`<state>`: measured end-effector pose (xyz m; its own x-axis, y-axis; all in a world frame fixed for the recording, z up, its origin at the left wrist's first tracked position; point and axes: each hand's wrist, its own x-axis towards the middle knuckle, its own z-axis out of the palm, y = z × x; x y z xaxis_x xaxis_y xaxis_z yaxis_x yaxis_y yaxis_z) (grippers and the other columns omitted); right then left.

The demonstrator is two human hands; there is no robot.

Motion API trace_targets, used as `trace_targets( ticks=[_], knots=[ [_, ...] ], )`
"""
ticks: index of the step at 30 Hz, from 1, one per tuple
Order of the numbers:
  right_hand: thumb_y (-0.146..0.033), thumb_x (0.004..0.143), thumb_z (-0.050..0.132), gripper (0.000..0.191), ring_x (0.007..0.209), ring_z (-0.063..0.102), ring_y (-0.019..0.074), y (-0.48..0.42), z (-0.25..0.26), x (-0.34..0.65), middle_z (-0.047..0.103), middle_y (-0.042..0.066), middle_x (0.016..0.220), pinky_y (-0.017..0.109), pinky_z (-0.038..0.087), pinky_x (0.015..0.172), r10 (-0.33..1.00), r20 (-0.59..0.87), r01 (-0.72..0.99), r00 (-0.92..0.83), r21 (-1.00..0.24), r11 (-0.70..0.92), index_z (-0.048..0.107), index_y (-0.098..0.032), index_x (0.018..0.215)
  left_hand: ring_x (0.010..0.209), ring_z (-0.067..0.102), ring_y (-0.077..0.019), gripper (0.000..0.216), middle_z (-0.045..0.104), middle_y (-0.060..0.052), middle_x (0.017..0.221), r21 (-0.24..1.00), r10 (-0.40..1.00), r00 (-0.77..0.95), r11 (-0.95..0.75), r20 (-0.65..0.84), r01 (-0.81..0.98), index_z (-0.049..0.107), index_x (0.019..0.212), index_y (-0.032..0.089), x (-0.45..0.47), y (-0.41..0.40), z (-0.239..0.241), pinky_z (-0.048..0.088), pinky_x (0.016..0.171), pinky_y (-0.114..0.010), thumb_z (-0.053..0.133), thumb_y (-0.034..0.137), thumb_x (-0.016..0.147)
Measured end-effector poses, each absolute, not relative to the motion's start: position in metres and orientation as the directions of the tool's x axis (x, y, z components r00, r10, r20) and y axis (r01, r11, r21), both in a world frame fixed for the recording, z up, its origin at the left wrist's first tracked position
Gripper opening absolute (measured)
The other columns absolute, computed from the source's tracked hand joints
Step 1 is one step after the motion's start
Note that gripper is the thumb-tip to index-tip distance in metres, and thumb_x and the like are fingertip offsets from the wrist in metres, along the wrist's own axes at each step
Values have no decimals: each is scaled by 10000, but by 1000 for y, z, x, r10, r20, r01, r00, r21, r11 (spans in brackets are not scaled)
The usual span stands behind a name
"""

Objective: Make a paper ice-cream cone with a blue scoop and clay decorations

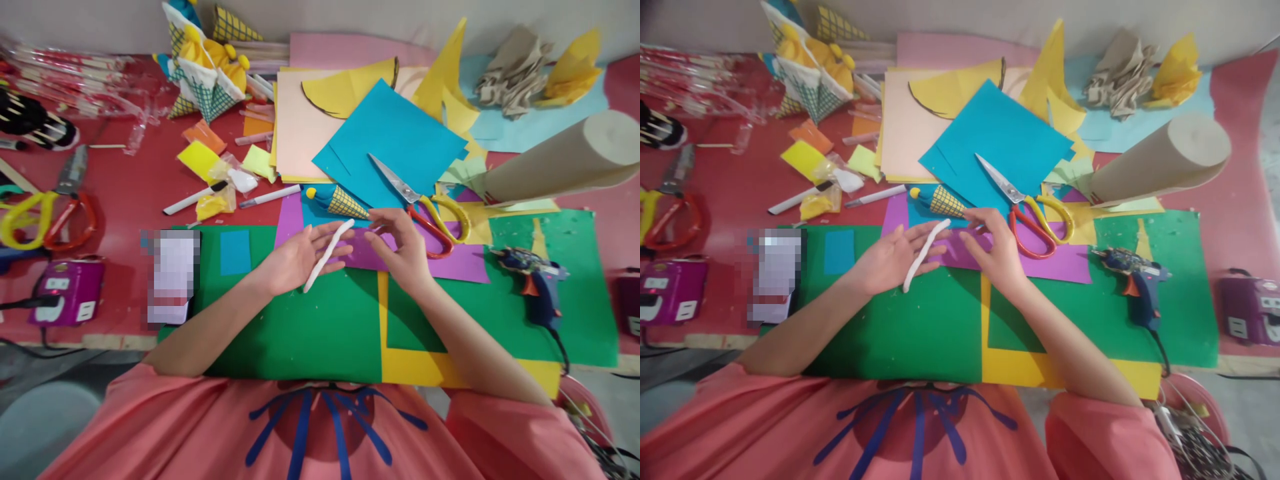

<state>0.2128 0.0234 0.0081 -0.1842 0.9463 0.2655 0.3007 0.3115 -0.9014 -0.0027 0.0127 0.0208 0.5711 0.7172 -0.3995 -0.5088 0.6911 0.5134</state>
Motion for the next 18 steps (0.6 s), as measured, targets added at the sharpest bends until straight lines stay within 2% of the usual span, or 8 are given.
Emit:
trace_targets(
  ticks=[3,6,9,11,15,18],
  knots=[
    [-263,872,610,320,1100,603,258,36,14,214,646,102,1144,439,501,932,905,316,478,-283,-772,419,587,-217,1188,769,700,-108,346,739,-20,946,604,801,434,597,-413,-527,656,1011,181,-2,12,16,568,725,-207,770,382,752],
    [-281,862,618,467,1258,511,320,49,13,208,586,151,1309,524,404,1058,891,264,631,-370,-632,450,516,-188,1307,553,628,-53,365,687,34,698,662,822,375,569,-429,-488,626,853,164,-1,11,15,509,555,-138,852,358,641],
    [-297,825,666,622,1270,479,370,62,8,197,540,208,1355,549,379,1065,903,176,719,-391,-554,420,446,-111,1376,520,614,-54,349,655,41,629,694,820,335,571,-463,-439,604,782,159,-1,10,17,493,524,-139,833,390,654],
    [-286,831,654,594,1205,515,379,68,4,190,581,205,1291,555,398,1030,903,138,745,-406,-523,414,460,-104,1362,535,622,-68,331,660,21,631,720,827,292,562,-481,-406,612,771,151,-1,10,18,508,542,-163,767,439,719],
    [-245,882,572,376,1099,563,362,77,3,186,640,190,1166,543,422,977,899,94,745,-429,-525,410,568,-123,1237,519,608,-77,330,665,0,642,756,836,264,547,-480,-359,659,865,139,-2,11,19,506,533,-187,660,460,791],
    [-268,881,584,326,1031,595,315,76,8,194,656,164,1125,473,458,922,927,102,659,-360,-676,330,602,-132,1177,501,596,-67,367,669,18,692,746,855,306,516,-419,-421,657,960,170,-4,12,19,484,493,-178,718,459,743]
  ],
)
